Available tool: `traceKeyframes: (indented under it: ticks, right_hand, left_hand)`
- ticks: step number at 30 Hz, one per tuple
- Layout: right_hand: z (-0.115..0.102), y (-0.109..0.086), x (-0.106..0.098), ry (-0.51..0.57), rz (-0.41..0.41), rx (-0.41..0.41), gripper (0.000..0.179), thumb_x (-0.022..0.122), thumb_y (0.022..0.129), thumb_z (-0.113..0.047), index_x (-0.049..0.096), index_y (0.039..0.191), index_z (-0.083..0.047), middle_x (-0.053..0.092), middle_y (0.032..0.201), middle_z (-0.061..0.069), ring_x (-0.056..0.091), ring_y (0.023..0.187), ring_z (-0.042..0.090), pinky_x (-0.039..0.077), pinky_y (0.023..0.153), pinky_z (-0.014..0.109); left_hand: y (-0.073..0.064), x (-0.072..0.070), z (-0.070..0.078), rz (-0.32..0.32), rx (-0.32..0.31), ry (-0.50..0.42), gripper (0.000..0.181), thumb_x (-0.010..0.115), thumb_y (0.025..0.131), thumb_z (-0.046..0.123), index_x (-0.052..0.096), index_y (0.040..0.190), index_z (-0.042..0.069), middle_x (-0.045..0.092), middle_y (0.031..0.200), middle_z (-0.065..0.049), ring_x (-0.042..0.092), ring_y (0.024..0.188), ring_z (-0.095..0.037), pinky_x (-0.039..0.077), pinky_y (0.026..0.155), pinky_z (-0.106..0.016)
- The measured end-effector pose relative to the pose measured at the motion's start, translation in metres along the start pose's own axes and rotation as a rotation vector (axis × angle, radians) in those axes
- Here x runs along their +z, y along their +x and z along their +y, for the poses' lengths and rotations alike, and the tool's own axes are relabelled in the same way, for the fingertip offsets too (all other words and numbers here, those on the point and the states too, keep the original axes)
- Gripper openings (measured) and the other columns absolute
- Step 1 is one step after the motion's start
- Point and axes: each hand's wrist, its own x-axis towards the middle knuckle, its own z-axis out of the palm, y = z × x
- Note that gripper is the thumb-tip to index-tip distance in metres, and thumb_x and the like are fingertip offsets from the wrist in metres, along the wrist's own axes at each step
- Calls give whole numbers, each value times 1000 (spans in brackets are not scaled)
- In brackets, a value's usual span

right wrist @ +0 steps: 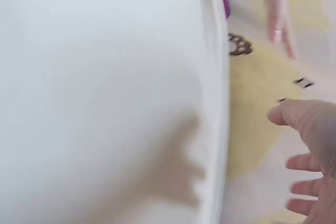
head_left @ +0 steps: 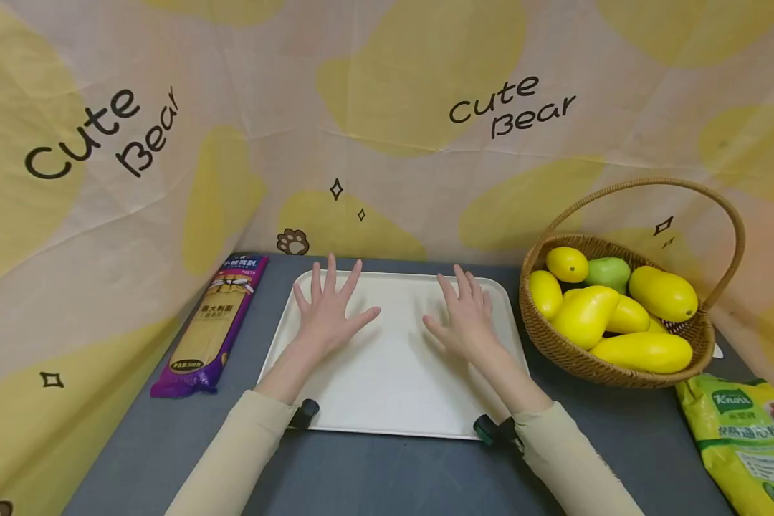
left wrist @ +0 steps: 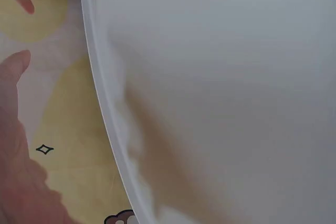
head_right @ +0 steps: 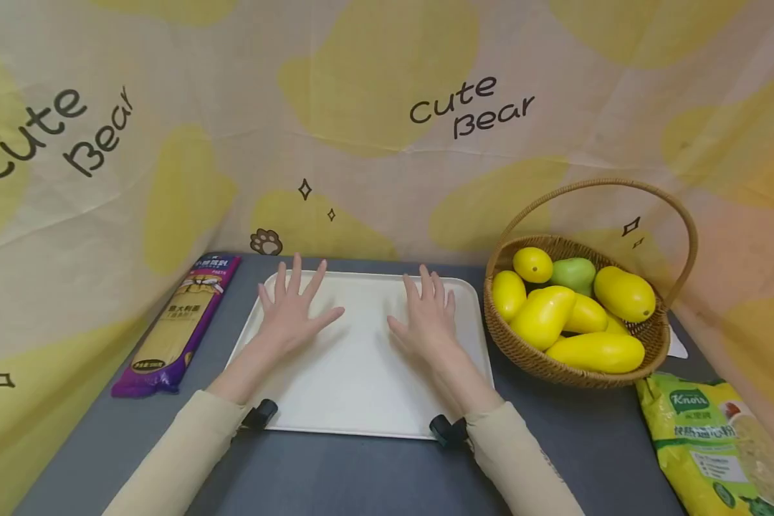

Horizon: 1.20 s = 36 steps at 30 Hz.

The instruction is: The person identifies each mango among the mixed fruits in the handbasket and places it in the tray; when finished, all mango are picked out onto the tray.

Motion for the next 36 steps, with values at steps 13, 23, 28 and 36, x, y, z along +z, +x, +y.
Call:
traceKeyframes:
  ticks: [13,23,28,36]
  right_hand:
    - [44,-56,-146,-77,96,-90,36,70,89,-29,64,119,-10,57,123,14,57,100,33,50,72,51]
    - [99,-68,-165,-176,-162,68,77,73,84,-46,48,134,8,39,135,35,39,117,56,38,89,68]
    - [102,-66,-164,-142,-205,54,87,73,82,-52,44,137,9,38,136,37,39,117,57,37,92,68]
    - [108,-58,-165,-119,-269,44,89,78,79,-47,43,136,12,36,136,41,40,115,59,39,90,67]
  left_hand:
    - [-62,-34,-56,-219,52,-440,80,57,96,46,24,154,2,9,160,-25,8,145,-44,11,112,-64]
    - [-88,-26,-81,-328,-130,-516,98,56,94,51,0,154,-2,-13,157,-30,-8,143,-50,2,108,-70]
    - [-88,-17,-88,-238,-106,-527,91,56,96,47,7,155,-2,-5,159,-29,-2,144,-48,6,110,-67]
    - [-88,0,-98,-97,-90,-559,80,59,96,39,19,155,3,8,161,-22,8,145,-44,12,110,-66]
